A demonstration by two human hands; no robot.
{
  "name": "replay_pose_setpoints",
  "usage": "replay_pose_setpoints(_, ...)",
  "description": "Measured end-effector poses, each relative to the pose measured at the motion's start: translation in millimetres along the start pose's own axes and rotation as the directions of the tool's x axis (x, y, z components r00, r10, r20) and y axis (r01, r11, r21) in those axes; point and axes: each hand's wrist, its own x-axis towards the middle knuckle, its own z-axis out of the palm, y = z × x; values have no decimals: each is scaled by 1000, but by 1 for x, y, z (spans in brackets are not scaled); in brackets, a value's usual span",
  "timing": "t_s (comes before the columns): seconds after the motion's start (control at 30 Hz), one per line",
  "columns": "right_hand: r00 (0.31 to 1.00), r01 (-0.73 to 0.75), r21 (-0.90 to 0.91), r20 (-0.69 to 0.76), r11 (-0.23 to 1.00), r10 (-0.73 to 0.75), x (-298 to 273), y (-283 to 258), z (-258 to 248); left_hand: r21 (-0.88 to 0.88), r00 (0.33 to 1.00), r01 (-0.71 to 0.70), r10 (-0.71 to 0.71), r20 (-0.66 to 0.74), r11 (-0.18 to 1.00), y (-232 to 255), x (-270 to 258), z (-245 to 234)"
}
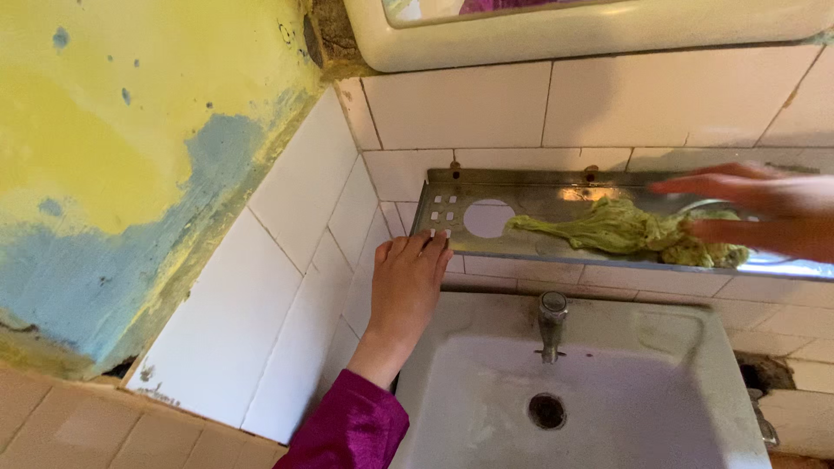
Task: The person wets a green cloth under a running tap, then wipes a metal shelf above the sink repeatedly. The person rinses the cloth under the tap and continues wiping the shelf surface.
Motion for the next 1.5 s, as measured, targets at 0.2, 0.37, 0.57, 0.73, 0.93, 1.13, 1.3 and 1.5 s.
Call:
replay_pose_setpoints(0.2,985,-173,186,22,967,172,16,-143,-49,-10,1000,-12,12,-1,1000,-2,3,-1)
replay_pose_setpoints(0.37,928,277,169,-303,946,-217,10,-233,-89,-75,999,36,-35,17,997,-7,2,0)
replay_pose_setpoints(0.57,723,676,341,-478,654,-498,5,-197,-94,-373,954,224,-281,-105,900,-20,-6,18)
replay_pose_setpoints(0.73,683,707,298,-522,642,-510,64,-232,-71,-829,747,558,-461,479,43,-34,4,46)
replay_pose_setpoints(0.93,603,491,70,-747,869,-280,99,-252,-78,-662,699,694,-485,526,283,-29,7,37)
replay_pose_setpoints(1.13,756,557,298,-569,775,-324,81,-252,-71,-608,677,727,-489,551,321,-22,4,18)
replay_pose_setpoints(1.3,690,621,190,-593,760,-416,94,-249,-74,-598,649,752,-461,604,275,-29,6,19)
replay_pose_setpoints(1.5,667,405,209,-733,890,-132,120,-267,-79,-605,646,753,-465,605,258,-33,8,19)
